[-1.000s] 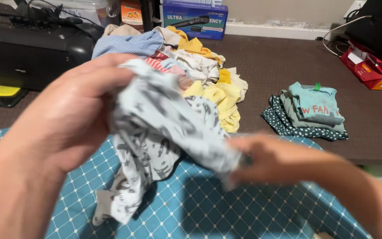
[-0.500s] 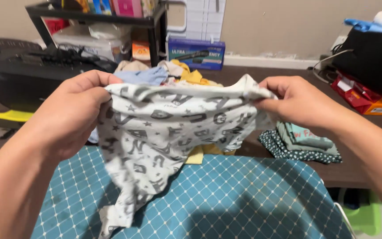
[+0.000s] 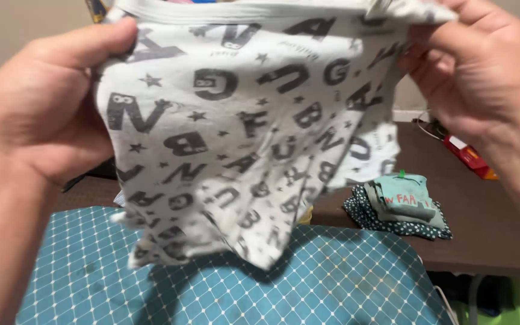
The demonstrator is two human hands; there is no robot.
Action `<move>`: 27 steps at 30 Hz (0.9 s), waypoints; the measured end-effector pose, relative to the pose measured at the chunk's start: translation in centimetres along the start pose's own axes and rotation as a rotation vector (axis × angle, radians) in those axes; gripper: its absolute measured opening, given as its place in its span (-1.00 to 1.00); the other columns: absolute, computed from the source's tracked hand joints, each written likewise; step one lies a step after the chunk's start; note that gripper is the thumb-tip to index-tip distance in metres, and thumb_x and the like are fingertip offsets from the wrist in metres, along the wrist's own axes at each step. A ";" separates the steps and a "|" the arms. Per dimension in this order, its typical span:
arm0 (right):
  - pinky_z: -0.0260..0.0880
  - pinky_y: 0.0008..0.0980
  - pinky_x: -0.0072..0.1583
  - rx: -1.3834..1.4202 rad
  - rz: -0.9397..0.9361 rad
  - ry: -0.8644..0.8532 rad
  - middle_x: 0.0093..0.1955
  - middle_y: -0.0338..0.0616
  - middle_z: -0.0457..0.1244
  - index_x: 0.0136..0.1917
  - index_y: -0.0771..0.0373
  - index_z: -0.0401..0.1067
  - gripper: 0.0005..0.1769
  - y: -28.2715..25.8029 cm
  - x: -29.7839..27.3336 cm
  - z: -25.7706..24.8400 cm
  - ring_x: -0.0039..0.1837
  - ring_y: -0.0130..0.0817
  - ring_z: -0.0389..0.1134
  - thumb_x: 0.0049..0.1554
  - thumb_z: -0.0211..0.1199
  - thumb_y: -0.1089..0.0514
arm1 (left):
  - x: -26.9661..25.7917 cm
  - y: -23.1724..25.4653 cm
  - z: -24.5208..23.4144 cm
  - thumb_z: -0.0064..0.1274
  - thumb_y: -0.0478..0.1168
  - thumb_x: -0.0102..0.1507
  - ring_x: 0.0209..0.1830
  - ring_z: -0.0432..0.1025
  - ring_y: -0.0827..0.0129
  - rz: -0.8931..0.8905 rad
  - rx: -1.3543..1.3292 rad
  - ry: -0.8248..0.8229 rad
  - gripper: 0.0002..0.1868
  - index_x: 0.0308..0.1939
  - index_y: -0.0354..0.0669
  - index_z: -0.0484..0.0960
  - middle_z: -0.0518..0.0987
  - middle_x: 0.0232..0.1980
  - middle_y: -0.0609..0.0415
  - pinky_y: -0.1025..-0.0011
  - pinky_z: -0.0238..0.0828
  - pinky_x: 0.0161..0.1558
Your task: The person folds two baby shirts on a blue patterned ironing board. They first fold a light green shirt, then a white shirt with black lettering, smoothing and rolling each into a compact bundle before placing them aside.
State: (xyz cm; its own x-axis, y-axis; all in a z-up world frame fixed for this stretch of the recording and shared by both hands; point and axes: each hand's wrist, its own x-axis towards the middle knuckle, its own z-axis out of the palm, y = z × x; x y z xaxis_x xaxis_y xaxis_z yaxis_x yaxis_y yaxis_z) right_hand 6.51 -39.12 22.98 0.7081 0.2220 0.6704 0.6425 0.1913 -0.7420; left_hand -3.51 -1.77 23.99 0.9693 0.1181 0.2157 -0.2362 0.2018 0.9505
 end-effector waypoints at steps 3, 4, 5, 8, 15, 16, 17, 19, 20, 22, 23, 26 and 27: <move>0.41 -0.31 0.24 -0.016 -0.009 0.002 0.11 -0.19 0.37 0.12 0.23 0.45 -0.82 0.0 -0.4 0.2 0.11 -0.42 0.37 0.35 0.11 0.41 | -0.8 -0.7 0.3 -0.12 -0.06 0.40 -0.06 0.62 0.31 -0.121 -0.091 0.019 -0.63 0.10 -0.22 0.63 0.73 -0.01 0.01 0.20 0.55 0.03; 0.41 -0.29 0.21 -0.057 0.016 0.007 0.08 -0.19 0.36 0.11 0.22 0.44 -0.85 0.6 -0.5 0.1 0.08 -0.42 0.38 0.34 0.12 0.38 | -1.0 -1.4 0.1 -0.15 -0.07 0.40 -0.07 0.62 0.34 -0.187 -0.052 0.098 -0.63 0.10 -0.21 0.61 0.72 -0.01 0.01 0.22 0.52 0.02; 0.41 -0.27 0.19 -0.098 0.044 0.009 0.06 -0.19 0.36 0.10 0.21 0.43 -0.87 1.2 -0.4 0.2 0.06 -0.41 0.40 0.33 0.14 0.36 | -1.2 -2.0 -0.4 -0.17 -0.07 0.39 -0.08 0.62 0.36 -0.256 -0.015 0.179 -0.64 0.10 -0.19 0.59 0.72 -0.02 0.02 0.23 0.48 0.01; 0.39 -0.12 0.19 -0.131 0.228 0.053 0.10 -0.11 0.32 0.19 0.21 0.39 -0.80 3.5 -0.6 0.9 0.05 -0.34 0.37 0.30 0.12 0.29 | -1.6 -4.0 -2.7 -0.06 -0.01 0.47 -0.20 0.50 0.34 -0.177 0.319 0.024 -0.62 0.18 -0.18 0.64 0.68 -0.06 -0.03 0.13 0.55 -0.11; 0.44 -0.18 0.14 -0.636 0.310 -0.649 0.44 -0.10 0.25 0.65 0.10 0.07 -0.09 5.0 -1.8 6.2 0.24 -0.32 0.42 0.12 0.38 0.16 | -0.5 -6.8 -2.5 0.15 -0.08 0.26 -0.20 0.57 0.49 -0.108 0.451 -0.255 -0.63 0.01 -0.27 0.75 0.75 -0.17 0.10 0.40 0.48 -0.12; 0.44 -0.21 0.18 -0.508 0.268 -0.698 0.45 -0.12 0.24 0.67 0.12 0.00 -0.09 5.0 -2.2 7.5 0.23 -0.33 0.43 0.16 0.35 0.16 | -0.3 -7.3 -1.6 0.18 -0.06 0.22 -0.25 0.53 0.49 -0.115 0.562 -0.256 -0.63 -0.03 -0.24 0.79 0.72 -0.22 0.10 0.41 0.44 -0.17; 0.45 -0.24 0.13 -0.450 0.290 -0.694 0.37 -0.10 0.27 0.67 0.10 0.01 -0.10 5.1 -2.1 9.0 0.16 -0.34 0.43 0.16 0.34 0.17 | 0.2 -7.7 -0.8 0.18 -0.04 0.23 -0.23 0.49 0.51 -0.009 0.639 -0.318 -0.63 0.00 -0.20 0.78 0.71 -0.22 0.11 0.42 0.43 -0.17; 0.46 -0.30 -0.06 -0.405 0.405 -0.638 0.12 -0.04 0.39 0.66 0.02 0.12 -0.12 5.7 -1.7 11.9 -0.04 -0.36 0.42 0.14 0.35 0.18 | 1.2 -8.6 0.0 0.19 -0.04 0.24 -0.21 0.48 0.51 0.114 0.580 -0.400 -0.60 0.03 -0.23 0.72 0.69 -0.21 0.12 0.41 0.45 -0.15; 0.47 -0.33 -0.20 -0.415 0.497 -0.586 -0.04 0.01 0.47 0.65 -0.04 0.22 -0.13 6.0 -1.4 13.1 -0.17 -0.36 0.42 0.12 0.37 0.19 | 1.8 -9.3 -0.1 0.19 -0.06 0.22 -0.20 0.49 0.48 0.127 0.446 -0.419 -0.58 0.03 -0.30 0.68 0.68 -0.20 0.12 0.39 0.47 -0.14; 0.40 -0.46 -0.20 -0.401 0.400 -0.503 -0.07 -0.09 0.46 0.45 0.18 0.45 -0.45 5.9 -0.7 14.1 -0.18 -0.49 0.38 0.20 0.32 0.19 | 2.6 -11.1 -1.6 0.24 -0.07 0.16 -0.13 0.52 0.47 0.163 0.362 -0.437 -0.49 0.09 -0.32 0.58 0.66 -0.14 0.14 0.38 0.51 -0.09; 0.37 -0.53 -0.21 -0.400 0.345 -0.454 -0.08 -0.14 0.46 0.35 0.29 0.56 -0.58 5.8 -0.4 14.1 -0.19 -0.55 0.37 0.23 0.30 0.19 | 2.6 -12.6 -2.5 0.27 -0.07 0.11 -0.08 0.54 0.49 0.202 0.418 -0.446 -0.41 0.15 -0.28 0.54 0.65 -0.08 0.17 0.39 0.52 -0.04; 0.26 -0.57 -0.21 -0.283 0.363 -0.159 -0.11 -0.14 0.40 0.18 0.35 0.55 -0.73 5.9 0.0 13.7 -0.22 -0.57 0.28 0.23 0.24 0.25 | 1.7 -18.2 -4.7 0.18 -0.13 0.06 -0.03 0.58 0.44 0.230 0.474 -0.582 -0.23 0.37 -0.19 0.42 0.68 0.00 0.11 0.39 0.47 0.06; 0.27 -0.57 -0.21 -0.270 0.363 -0.111 -0.12 -0.16 0.38 0.19 0.34 0.55 -0.74 6.0 0.0 13.4 -0.22 -0.59 0.27 0.25 0.24 0.25 | 1.5 -19.8 -5.9 0.18 -0.13 0.05 -0.09 0.60 0.44 0.055 0.547 -0.616 -0.38 0.21 -0.15 0.57 0.72 -0.05 0.11 0.40 0.50 0.01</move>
State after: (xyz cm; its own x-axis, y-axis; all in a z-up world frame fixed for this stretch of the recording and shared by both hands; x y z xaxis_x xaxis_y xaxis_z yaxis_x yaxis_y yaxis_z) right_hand 6.41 -25.22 18.42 0.8751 0.3324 0.3518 0.4226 -0.1706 -0.8901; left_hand 2.21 0.18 4.16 0.8591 -0.4722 0.1974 -0.3714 -0.3097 0.8753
